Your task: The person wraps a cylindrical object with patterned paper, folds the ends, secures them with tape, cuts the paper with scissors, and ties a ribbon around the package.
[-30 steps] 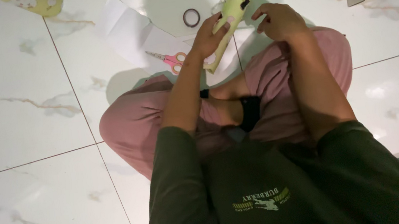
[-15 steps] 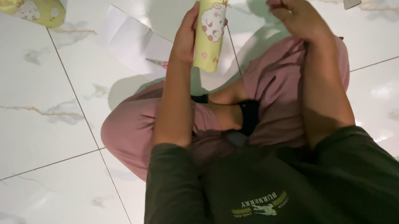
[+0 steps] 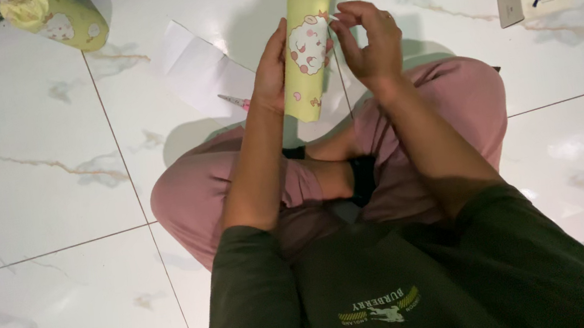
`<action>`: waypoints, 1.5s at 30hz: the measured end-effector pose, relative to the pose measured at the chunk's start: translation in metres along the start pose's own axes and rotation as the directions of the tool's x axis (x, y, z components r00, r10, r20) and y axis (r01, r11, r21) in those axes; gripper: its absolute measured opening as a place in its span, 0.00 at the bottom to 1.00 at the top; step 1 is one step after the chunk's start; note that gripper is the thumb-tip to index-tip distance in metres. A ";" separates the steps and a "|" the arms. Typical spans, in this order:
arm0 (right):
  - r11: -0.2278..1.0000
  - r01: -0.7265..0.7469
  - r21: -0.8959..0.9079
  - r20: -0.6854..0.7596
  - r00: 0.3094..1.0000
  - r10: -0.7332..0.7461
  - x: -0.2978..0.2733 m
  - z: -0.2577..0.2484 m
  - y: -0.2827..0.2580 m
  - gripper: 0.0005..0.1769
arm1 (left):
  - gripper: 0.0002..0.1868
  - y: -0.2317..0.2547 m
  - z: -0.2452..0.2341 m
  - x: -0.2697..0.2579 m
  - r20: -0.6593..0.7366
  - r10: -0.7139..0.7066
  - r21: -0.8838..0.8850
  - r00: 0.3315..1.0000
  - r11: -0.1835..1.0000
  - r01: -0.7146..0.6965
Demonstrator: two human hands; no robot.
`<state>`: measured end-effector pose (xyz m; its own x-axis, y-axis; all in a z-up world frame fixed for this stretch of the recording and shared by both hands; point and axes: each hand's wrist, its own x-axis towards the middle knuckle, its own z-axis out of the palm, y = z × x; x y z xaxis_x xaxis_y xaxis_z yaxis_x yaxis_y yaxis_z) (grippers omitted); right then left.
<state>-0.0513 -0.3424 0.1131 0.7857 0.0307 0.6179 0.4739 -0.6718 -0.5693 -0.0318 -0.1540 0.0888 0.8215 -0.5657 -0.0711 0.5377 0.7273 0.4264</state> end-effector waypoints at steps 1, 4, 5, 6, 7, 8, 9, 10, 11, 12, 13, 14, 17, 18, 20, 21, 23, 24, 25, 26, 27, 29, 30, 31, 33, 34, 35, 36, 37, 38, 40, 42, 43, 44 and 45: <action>0.998 0.027 -0.053 -0.012 1.000 -0.028 -0.001 -0.001 0.004 0.10 | 0.30 0.000 0.000 0.001 -0.013 -0.011 0.004 1.000 1.000 0.011; 0.999 -0.019 -0.044 0.024 1.000 0.020 -0.009 0.000 0.019 0.04 | 0.30 0.000 -0.004 0.004 -0.079 -0.036 0.022 0.996 0.999 0.037; 0.988 -0.144 0.063 0.072 0.988 0.139 -0.012 0.002 0.025 0.03 | 0.30 -0.001 -0.005 0.005 -0.117 -0.036 0.032 0.992 0.999 0.040; 0.949 -0.269 0.161 0.132 0.959 0.250 -0.015 0.005 0.032 0.03 | 0.29 -0.001 -0.007 0.006 -0.155 -0.036 0.042 0.987 0.998 0.043; 0.885 -0.392 0.250 0.204 0.915 0.347 -0.017 0.008 0.039 0.05 | 0.29 0.000 -0.010 0.007 -0.143 -0.025 0.040 0.989 0.999 0.031; 0.773 -0.522 0.359 0.299 0.850 0.435 -0.017 0.012 0.047 0.04 | 0.29 0.001 -0.012 0.007 -0.131 -0.014 0.038 0.991 0.999 0.019; 0.629 -0.637 0.446 0.402 0.770 0.495 -0.015 0.015 0.054 0.05 | 0.28 0.002 -0.014 0.008 -0.119 -0.001 0.037 0.993 0.999 0.006; 0.460 -0.732 0.503 0.510 0.681 0.526 -0.016 0.018 0.059 0.05 | 0.28 0.002 -0.016 0.007 -0.114 0.040 0.096 0.993 0.995 -0.029; 0.420 -0.762 0.494 0.555 0.647 0.523 -0.016 0.020 0.062 0.05 | 0.28 0.003 -0.017 0.007 -0.107 0.082 0.154 0.991 0.986 -0.065; 0.379 -0.790 0.481 0.598 0.612 0.517 -0.016 0.021 0.064 0.05 | 0.28 0.004 -0.018 0.007 -0.098 0.123 0.212 0.988 0.972 -0.100; 0.339 -0.817 0.466 0.640 0.576 0.508 -0.015 0.021 0.065 0.05 | 0.29 0.004 -0.019 0.008 -0.116 0.110 0.253 0.987 0.964 -0.077; 0.331 -0.831 0.447 0.659 0.556 0.506 -0.014 0.021 0.065 0.06 | 0.29 0.004 -0.019 0.009 -0.136 0.098 0.292 0.986 0.955 -0.055; 0.316 -0.867 0.385 0.706 0.497 0.503 -0.013 0.020 0.059 0.10 | 0.31 -0.001 -0.019 0.014 -0.167 0.090 0.451 0.982 0.893 -0.005; 0.321 -0.874 0.366 0.715 0.485 0.504 -0.011 0.020 0.058 0.11 | 0.32 -0.003 -0.020 0.014 -0.171 0.091 0.509 0.981 0.861 0.009; 0.335 -0.886 0.322 0.729 0.457 0.510 -0.008 0.020 0.057 0.12 | 0.33 -0.006 -0.024 0.015 -0.158 0.112 0.598 0.981 0.802 0.005; 0.344 -0.890 0.298 0.734 0.444 0.514 -0.007 0.020 0.057 0.12 | 0.33 -0.008 -0.027 0.016 -0.147 0.121 0.640 0.982 0.768 0.001; 0.394 -0.895 0.208 0.737 0.408 0.539 -0.005 0.020 0.061 0.12 | 0.34 -0.012 -0.037 0.021 -0.220 0.130 0.684 0.967 0.727 0.058; 0.431 -0.891 0.139 0.732 0.386 0.561 -0.005 0.020 0.064 0.12 | 0.35 -0.014 -0.045 0.024 -0.256 0.137 0.703 0.957 0.706 0.087; 0.464 -0.883 0.069 0.727 0.363 0.583 -0.006 0.021 0.067 0.12 | 0.36 -0.018 -0.054 0.026 -0.265 0.146 0.719 0.953 0.688 0.095; 0.510 -0.859 0.038 0.719 0.378 0.583 -0.008 0.021 0.070 0.12 | 0.37 -0.023 -0.065 0.028 -0.273 0.154 0.735 0.949 0.670 0.103; 0.555 -0.832 0.007 0.711 0.394 0.582 -0.010 0.021 0.073 0.13 | 0.38 -0.028 -0.076 0.030 -0.282 0.165 0.750 0.945 0.652 0.110; 0.673 -0.737 -0.058 0.676 0.467 0.570 -0.016 0.021 0.078 0.13 | 0.40 -0.039 -0.101 0.036 -0.256 0.177 0.814 0.950 0.569 0.113; 0.740 -0.666 -0.095 0.648 0.523 0.554 -0.019 0.021 0.080 0.12 | 0.41 -0.044 -0.113 0.037 -0.243 0.181 0.843 0.953 0.526 0.115; 0.799 -0.586 -0.135 0.619 0.579 0.530 -0.021 0.020 0.083 0.12 | 0.41 -0.050 -0.124 0.038 -0.219 0.192 0.891 0.957 0.440 0.116; 0.832 -0.500 -0.239 0.604 0.595 0.531 -0.024 0.017 0.087 0.10 | 0.41 -0.062 -0.140 0.039 -0.169 0.203 0.960 0.965 0.255 0.114; 0.842 -0.455 -0.291 0.597 0.602 0.531 -0.024 0.014 0.090 0.10 | 0.41 -0.067 -0.146 0.040 -0.130 0.223 0.969 0.966 0.234 0.077; 0.834 -0.476 -0.279 0.608 0.585 0.537 -0.024 0.012 0.092 0.10 | 0.41 -0.072 -0.149 0.039 -0.092 0.241 0.977 0.966 0.211 0.041; 0.826 -0.497 -0.267 0.620 0.567 0.542 -0.023 0.009 0.094 0.10 | 0.41 -0.075 -0.150 0.039 -0.054 0.259 0.982 0.964 0.187 0.005; 0.817 -0.517 -0.254 0.633 0.551 0.545 -0.021 0.008 0.095 0.11 | 0.39 -0.077 -0.149 0.039 -0.036 0.287 0.993 0.957 0.121 0.001; 0.792 -0.587 -0.170 0.650 0.536 0.538 -0.019 0.007 0.095 0.11 | 0.36 -0.077 -0.147 0.039 -0.015 0.314 0.999 0.949 0.054 -0.002; 0.706 -0.708 -0.002 0.688 0.512 0.515 -0.016 0.006 0.095 0.13 | 0.29 -0.075 -0.139 0.036 -0.059 0.350 0.998 0.935 0.032 0.051; 0.617 -0.787 -0.004 0.696 0.441 0.566 -0.013 0.006 0.092 0.13 | 0.22 -0.070 -0.128 0.035 -0.186 0.360 0.981 0.914 0.126 0.150; 0.570 -0.821 -0.006 0.700 0.404 0.589 -0.011 0.007 0.092 0.13 | 0.22 -0.067 -0.123 0.034 -0.123 0.420 0.992 0.899 0.044 0.115; 0.568 -0.823 0.018 0.708 0.412 0.573 -0.011 0.009 0.091 0.13 | 0.21 -0.061 -0.120 0.033 -0.056 0.472 0.996 0.880 -0.041 0.085; 0.566 -0.823 0.043 0.716 0.420 0.557 -0.011 0.012 0.091 0.12 | 0.21 -0.056 -0.116 0.032 0.017 0.517 0.990 0.856 -0.127 0.057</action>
<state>-0.0123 -0.3950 0.0485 0.8790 0.1687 -0.4459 -0.3615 -0.3740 -0.8541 -0.0140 -0.1677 -0.0415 0.9779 -0.1150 0.1747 -0.2090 -0.5094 0.8348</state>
